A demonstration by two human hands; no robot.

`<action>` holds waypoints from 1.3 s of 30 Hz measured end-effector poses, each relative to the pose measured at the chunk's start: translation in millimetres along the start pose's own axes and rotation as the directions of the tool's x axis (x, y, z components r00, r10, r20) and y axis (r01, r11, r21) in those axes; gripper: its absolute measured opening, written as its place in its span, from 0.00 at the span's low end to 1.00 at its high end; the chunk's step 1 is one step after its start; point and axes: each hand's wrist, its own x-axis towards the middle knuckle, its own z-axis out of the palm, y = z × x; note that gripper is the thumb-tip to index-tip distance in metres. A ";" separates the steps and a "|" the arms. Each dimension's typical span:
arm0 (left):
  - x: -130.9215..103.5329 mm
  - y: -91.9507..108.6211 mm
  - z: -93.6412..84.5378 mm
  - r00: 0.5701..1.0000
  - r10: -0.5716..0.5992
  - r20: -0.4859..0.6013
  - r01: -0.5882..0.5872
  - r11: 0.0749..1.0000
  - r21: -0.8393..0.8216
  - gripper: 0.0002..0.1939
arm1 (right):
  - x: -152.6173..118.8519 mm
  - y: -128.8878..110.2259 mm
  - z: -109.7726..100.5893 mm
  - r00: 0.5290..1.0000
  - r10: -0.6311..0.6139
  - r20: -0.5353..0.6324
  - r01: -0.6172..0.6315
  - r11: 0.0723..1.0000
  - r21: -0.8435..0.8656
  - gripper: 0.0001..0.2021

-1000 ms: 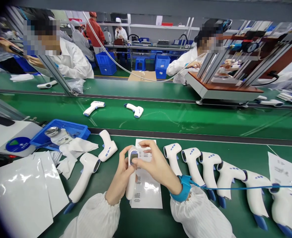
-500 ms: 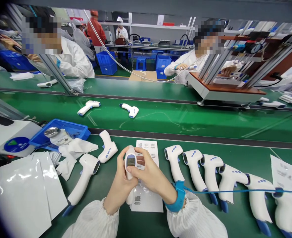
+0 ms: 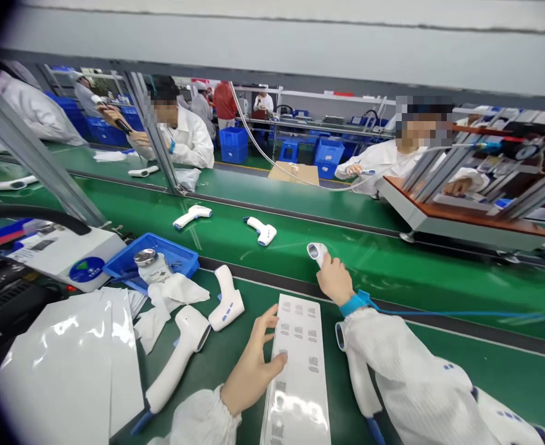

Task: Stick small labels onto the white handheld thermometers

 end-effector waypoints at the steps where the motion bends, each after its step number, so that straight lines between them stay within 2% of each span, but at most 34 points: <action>1: 1.2 1.0 -1.3 1.000 -0.021 -0.013 0.021 1.000 -0.005 0.33 | 15.6 -3.8 1.1 0.999 -0.007 -0.046 0.005 0.999 -0.039 0.15; 3: 2.7 4.4 -2.7 0.997 -0.053 -0.060 0.052 0.998 -0.019 0.26 | 41.7 -20.4 10.9 0.996 -0.027 -0.080 0.020 0.996 -0.085 0.16; 6: 4.4 7.3 -3.2 0.989 -0.083 -0.125 0.077 0.996 -0.054 0.19 | 73.6 -63.1 43.7 0.999 -0.037 -0.040 0.034 0.997 -0.073 0.17; 9: 8.5 1.1 -4.2 0.985 -0.079 -0.152 0.069 0.995 -0.068 0.15 | 97.7 -111.4 82.2 0.999 0.032 0.000 -0.032 0.999 0.004 0.17; 11: 13.0 -7.7 -5.9 0.983 -0.078 -0.167 0.065 0.995 -0.080 0.14 | 107.4 -138.0 100.1 0.997 0.077 -0.011 -0.077 0.995 0.066 0.17; 13: 17.7 -16.7 -7.9 0.981 -0.089 -0.171 0.072 0.992 -0.106 0.14 | 112.3 -156.3 108.0 0.995 0.097 -0.024 -0.093 0.988 0.126 0.18; 16: 21.9 -24.3 -9.9 0.977 -0.090 -0.192 0.057 0.984 -0.169 0.13 | 113.0 -166.1 101.8 0.998 0.054 0.010 -0.055 0.977 0.205 0.17; 18: 21.9 -23.6 -10.5 0.968 -0.118 -0.221 0.046 0.951 -0.304 0.12 | 108.5 -161.6 89.2 0.998 -0.018 0.055 0.004 0.968 0.250 0.17; 20: 20.8 -19.2 -12.1 0.955 -0.183 -0.233 0.049 0.873 -0.485 0.15 | 96.8 -148.9 73.2 0.989 -0.116 0.092 0.084 0.951 0.297 0.16; 23: 18.9 -8.5 -18.3 0.941 -0.250 -0.228 0.042 0.754 -0.655 0.23 | 60.9 -116.9 46.7 0.944 -0.285 0.167 0.208 0.906 0.368 0.18; 25: 17.6 -1.4 -23.1 0.964 -0.208 -0.164 0.022 0.682 -0.731 0.26 | 26.1 -90.6 30.1 0.882 -0.385 0.270 0.257 0.876 0.408 0.23; 27: 15.5 3.6 -25.1 0.996 -0.084 0.014 0.061 0.587 -0.808 0.32 | -12.4 -64.0 17.8 0.785 -0.500 0.366 0.333 0.838 0.433 0.23; 28: 13.8 4.8 -24.1 0.995 -0.036 0.092 0.096 0.575 -0.813 0.34 | -31.5 -51.3 14.3 0.750 -0.554 0.361 0.399 0.815 0.421 0.23; 29: 11.7 5.3 -21.6 0.989 -0.016 0.145 0.127 0.587 -0.799 0.38 | -49.6 -39.0 12.6 0.752 -0.577 0.320 0.457 0.805 0.378 0.23; 31: 6.9 4.2 -13.0 0.987 -0.073 0.142 0.154 0.674 -0.722 0.45 | -82.0 -16.6 15.1 0.825 -0.536 0.178 0.492 0.837 0.238 0.23; 32: 4.6 3.0 -7.7 0.988 -0.123 0.094 0.154 0.726 -0.670 0.46 | -95.9 -6.8 18.8 0.872 -0.476 0.113 0.452 0.873 0.186 0.21; 34: 1.6 -0.2 2.4 0.980 -0.191 -0.053 0.133 0.833 -0.538 0.44 | -118.5 9.0 29.3 0.924 -0.374 0.076 0.357 0.917 0.178 0.13; 36: 2.0 -4.3 9.3 0.970 -0.173 -0.173 0.090 0.910 -0.404 0.40 | -133.7 19.0 41.4 0.937 -0.335 0.094 0.307 0.924 0.228 0.08; 39: 7.3 -12.5 13.0 0.963 -0.066 -0.263 -0.007 0.964 -0.266 0.36 | -143.4 24.8 56.5 0.947 -0.316 0.056 0.291 0.920 0.264 0.08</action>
